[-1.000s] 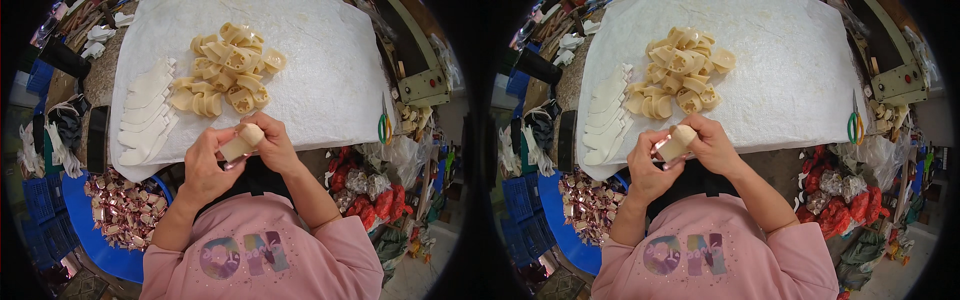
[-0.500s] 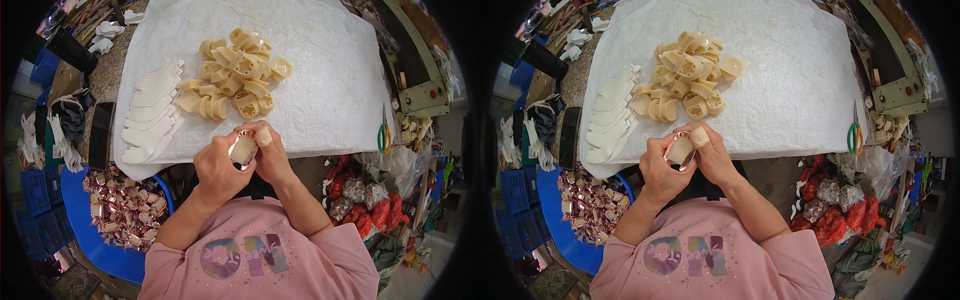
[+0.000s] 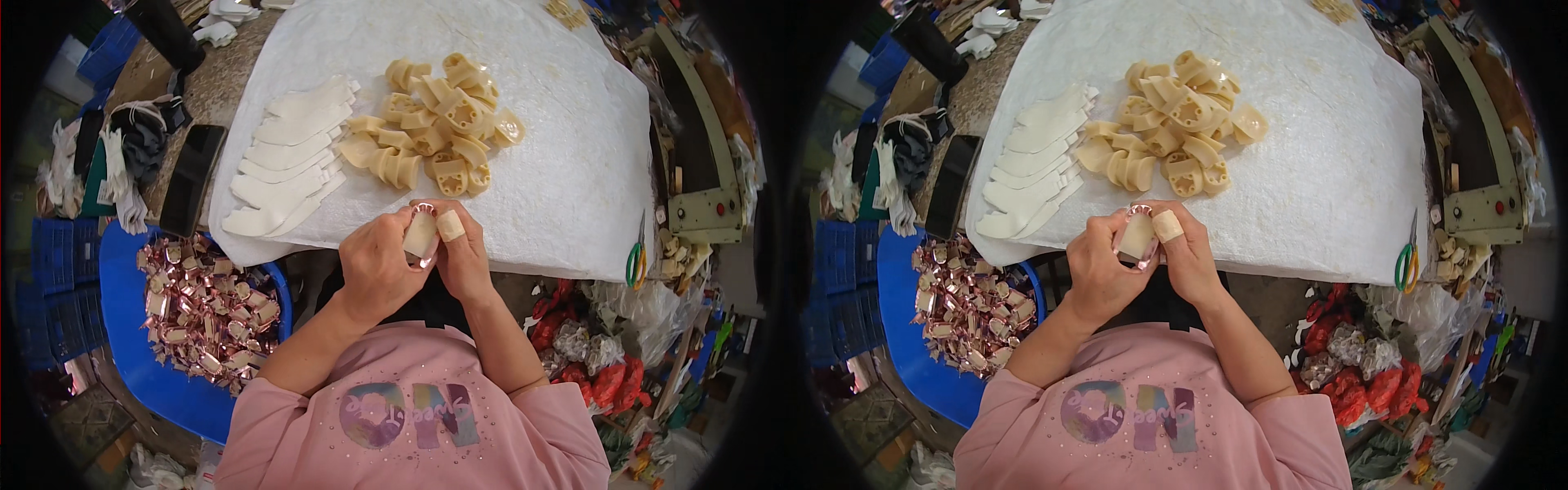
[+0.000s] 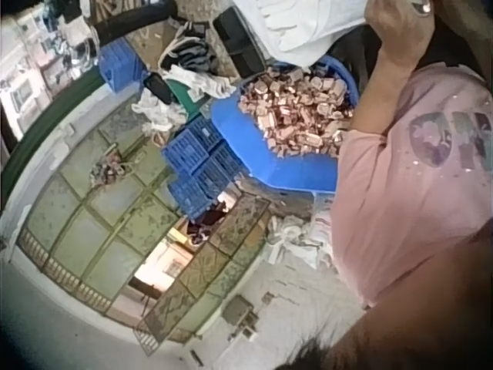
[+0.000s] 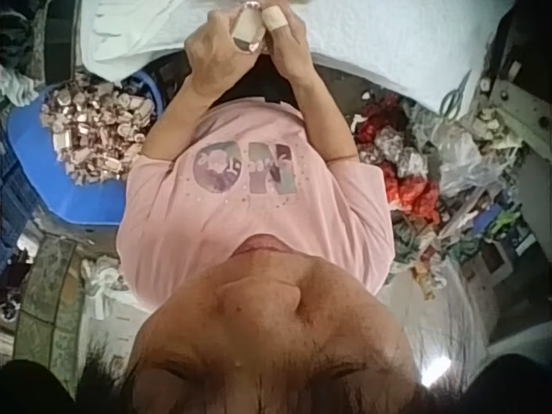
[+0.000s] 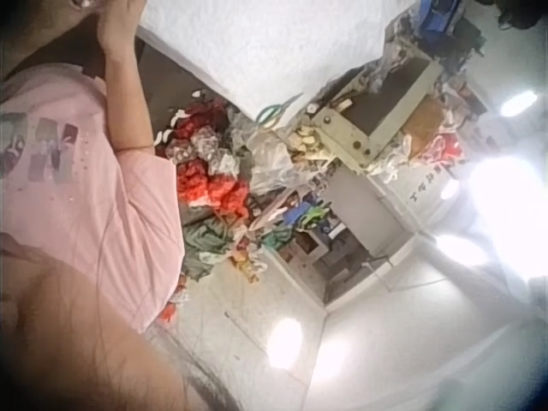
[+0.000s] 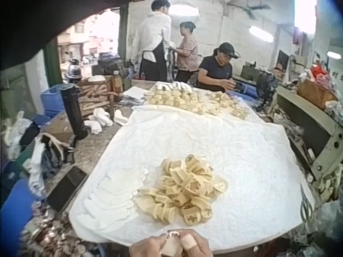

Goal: Manually fitting together plastic internal shoe support structures and heel components.

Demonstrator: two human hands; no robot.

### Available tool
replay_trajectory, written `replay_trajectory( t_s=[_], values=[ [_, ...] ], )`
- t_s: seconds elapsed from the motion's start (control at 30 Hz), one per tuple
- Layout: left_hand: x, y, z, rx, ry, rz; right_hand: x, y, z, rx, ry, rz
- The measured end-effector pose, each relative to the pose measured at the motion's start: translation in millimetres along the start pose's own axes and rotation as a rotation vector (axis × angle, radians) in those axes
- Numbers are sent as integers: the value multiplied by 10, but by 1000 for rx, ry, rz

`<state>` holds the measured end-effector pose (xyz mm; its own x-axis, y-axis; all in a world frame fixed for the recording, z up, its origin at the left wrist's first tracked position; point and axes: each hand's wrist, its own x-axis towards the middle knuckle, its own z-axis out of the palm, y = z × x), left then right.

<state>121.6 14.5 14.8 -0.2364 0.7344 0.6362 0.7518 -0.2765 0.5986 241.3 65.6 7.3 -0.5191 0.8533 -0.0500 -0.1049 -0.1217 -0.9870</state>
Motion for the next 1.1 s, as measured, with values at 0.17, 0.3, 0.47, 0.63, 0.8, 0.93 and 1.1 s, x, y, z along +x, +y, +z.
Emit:
replay_trajectory(
  t_s=[0.17, 0.3, 0.47, 0.63, 0.8, 0.93, 1.1],
  values=[
    [-58, -226, -240, 15, 25, -77, 150, -18, 11, 151, -121, -28],
    [-194, -373, -575, 104, 71, -177, 270, -65, 93, -7, -190, -136],
    [-601, -820, -1201, 473, 197, -450, 405, -82, 282, -372, -200, -256],
    [-1045, -1177, -2094, 989, 429, -622, 528, -196, 562, -633, -258, -325],
    [-844, -1048, -2102, 882, 458, -519, 551, -160, 793, -711, -312, -424],
    [-474, -885, -1578, 412, 178, -374, 687, -96, 917, -866, -359, -578],
    [-82, -798, -1220, 380, -108, -280, 881, 14, 1099, -1003, -368, -692]
  ],
)
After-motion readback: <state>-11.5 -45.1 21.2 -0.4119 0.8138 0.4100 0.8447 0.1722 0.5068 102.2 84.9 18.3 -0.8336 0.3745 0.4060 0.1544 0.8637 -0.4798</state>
